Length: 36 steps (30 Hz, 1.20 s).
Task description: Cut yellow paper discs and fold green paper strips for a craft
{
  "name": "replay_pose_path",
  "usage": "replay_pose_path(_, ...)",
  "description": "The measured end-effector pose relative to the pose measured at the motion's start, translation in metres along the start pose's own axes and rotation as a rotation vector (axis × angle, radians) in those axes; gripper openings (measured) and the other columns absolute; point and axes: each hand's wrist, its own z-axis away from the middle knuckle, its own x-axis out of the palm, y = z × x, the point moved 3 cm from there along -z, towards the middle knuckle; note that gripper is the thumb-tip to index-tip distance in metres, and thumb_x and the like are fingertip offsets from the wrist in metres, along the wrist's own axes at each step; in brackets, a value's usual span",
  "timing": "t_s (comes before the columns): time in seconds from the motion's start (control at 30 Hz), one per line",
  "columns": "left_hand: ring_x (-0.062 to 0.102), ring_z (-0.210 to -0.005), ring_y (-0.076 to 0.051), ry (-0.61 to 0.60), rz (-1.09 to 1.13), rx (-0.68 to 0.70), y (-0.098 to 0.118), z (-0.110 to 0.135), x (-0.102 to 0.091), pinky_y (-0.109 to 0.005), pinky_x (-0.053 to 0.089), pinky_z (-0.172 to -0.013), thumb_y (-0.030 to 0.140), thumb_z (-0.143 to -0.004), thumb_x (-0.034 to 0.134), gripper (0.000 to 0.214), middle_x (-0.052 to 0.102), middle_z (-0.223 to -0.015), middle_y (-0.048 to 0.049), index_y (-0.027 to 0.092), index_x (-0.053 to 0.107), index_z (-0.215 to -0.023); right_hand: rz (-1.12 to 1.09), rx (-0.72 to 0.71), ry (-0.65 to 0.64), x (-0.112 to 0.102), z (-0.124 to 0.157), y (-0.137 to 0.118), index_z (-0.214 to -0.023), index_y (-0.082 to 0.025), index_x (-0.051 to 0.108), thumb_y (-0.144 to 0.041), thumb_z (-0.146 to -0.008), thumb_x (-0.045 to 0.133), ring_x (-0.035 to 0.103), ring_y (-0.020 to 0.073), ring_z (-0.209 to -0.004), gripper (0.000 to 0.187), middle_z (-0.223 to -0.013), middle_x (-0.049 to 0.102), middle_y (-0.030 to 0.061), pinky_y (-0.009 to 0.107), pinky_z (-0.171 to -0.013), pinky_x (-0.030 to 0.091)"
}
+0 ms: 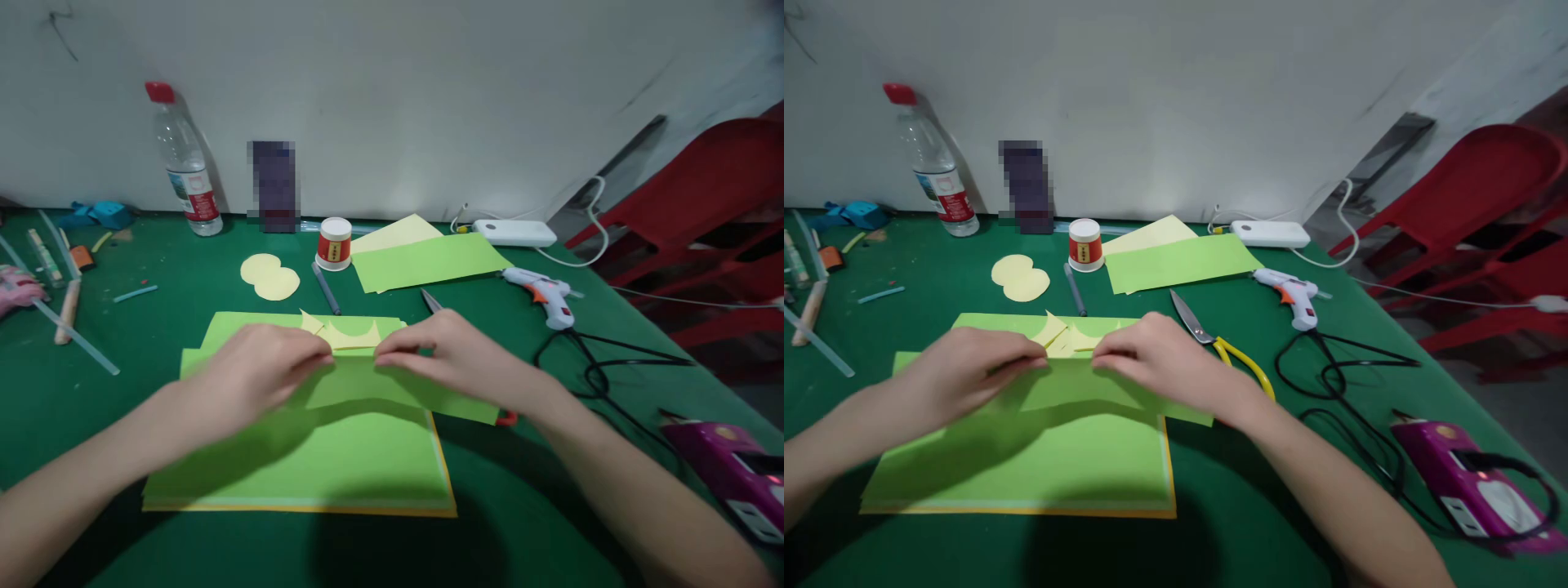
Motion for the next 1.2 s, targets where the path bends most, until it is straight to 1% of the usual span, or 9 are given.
replay_pose_path(0.1,0.050,-0.052,-0.011,-0.067,0.117,-0.105,-0.019,-0.001,-0.019,-0.022,0.032,-0.048,0.034,-0.087,0.042,0.028,0.063,-0.066,-0.0010,0.016,0.063,-0.081,-0.046,0.110,-0.032,-0.019,0.000,0.018,-0.075,-0.015,0.067,-0.028,-0.082,0.053,0.051,0.0102,-0.053,0.021,-0.067,0.067,0.0009,0.020,-0.048,0.035)
replay_pose_path(0.17,0.046,-0.049,-0.010,-0.169,0.194,-0.160,-0.025,-0.001,-0.024,-0.021,0.031,-0.046,0.040,-0.087,0.040,0.032,0.059,-0.062,0.0002,0.017,0.062,-0.079,-0.048,0.106,-0.034,-0.023,0.000,0.020,-0.074,-0.014,0.066,-0.028,-0.082,0.052,0.049,0.0104,-0.053,0.021,-0.066,0.065,0.0008,0.021,-0.049,0.035)
replay_pose_path(0.3,0.045,-0.049,-0.010,-0.280,0.256,-0.175,-0.015,-0.002,-0.008,-0.021,0.027,-0.044,0.046,-0.084,0.043,0.035,0.059,-0.066,-0.0005,0.018,0.062,-0.086,-0.034,-0.032,-0.057,-0.003,-0.003,0.000,-0.077,-0.014,0.064,-0.022,-0.085,0.048,0.050,0.0089,-0.057,0.019,-0.069,0.064,0.0000,0.020,-0.055,0.035)
replay_pose_path(0.47,0.035,-0.042,-0.008,-0.258,0.279,-0.114,-0.002,-0.005,0.017,-0.020,0.023,-0.042,0.039,-0.086,0.042,0.034,0.045,-0.049,0.0035,0.016,0.062,-0.073,0.010,-0.078,-0.080,0.019,-0.007,-0.015,-0.083,-0.013,0.065,-0.018,-0.086,0.048,0.051,0.0095,-0.058,0.017,-0.072,0.065,0.0014,0.021,-0.056,0.033)
replay_pose_path(0.67,0.041,-0.045,-0.008,-0.208,0.237,-0.193,-0.016,-0.006,0.008,-0.019,0.025,-0.043,0.040,-0.085,0.043,0.033,0.052,-0.053,0.0025,0.016,0.063,-0.072,0.088,0.058,-0.180,-0.010,0.002,0.014,-0.076,-0.015,0.064,-0.022,-0.086,0.045,0.049,0.0092,-0.048,0.022,-0.055,0.058,-0.0016,0.020,-0.051,0.034)
replay_pose_path(0.77,0.041,-0.044,-0.008,-0.191,0.255,-0.187,-0.013,-0.007,0.010,-0.019,0.026,-0.044,0.039,-0.086,0.043,0.033,0.054,-0.053,0.0024,0.016,0.063,-0.072,0.136,0.116,-0.028,-0.020,0.005,0.018,-0.078,-0.016,0.064,-0.023,-0.084,0.047,0.055,0.0125,-0.059,0.020,-0.069,0.064,0.0021,0.023,-0.055,0.038)
replay_pose_path(0.87,0.044,-0.046,-0.008,-0.158,0.279,-0.147,-0.003,-0.006,0.018,-0.019,0.029,-0.046,0.036,-0.086,0.043,0.031,0.059,-0.057,0.0011,0.016,0.064,-0.076,0.083,0.057,0.148,-0.014,0.005,0.002,-0.084,-0.017,0.064,-0.023,-0.083,0.051,0.059,0.0160,-0.080,0.015,-0.091,0.065,0.0054,0.026,-0.070,0.042)
replay_pose_path(1.03,0.040,-0.044,-0.007,-0.107,0.269,-0.072,0.012,-0.002,0.025,-0.020,0.027,-0.045,0.032,-0.088,0.041,0.032,0.054,-0.052,0.0015,0.014,0.064,-0.074,-0.117,-0.050,0.107,0.017,0.005,-0.027,-0.080,-0.016,0.064,-0.013,-0.080,0.054,0.059,0.0139,-0.075,0.010,-0.082,0.066,0.0035,0.024,-0.068,0.043)
replay_pose_path(1.2,0.038,-0.042,-0.006,-0.086,0.247,-0.031,0.016,-0.001,0.024,-0.019,0.027,-0.044,0.030,-0.089,0.040,0.033,0.054,-0.050,0.0020,0.013,0.063,-0.071,-0.110,-0.034,0.156,0.020,0.004,-0.027,-0.075,-0.015,0.062,-0.011,-0.079,0.052,0.057,0.0132,-0.070,0.012,-0.078,0.064,0.0032,0.024,-0.064,0.042)
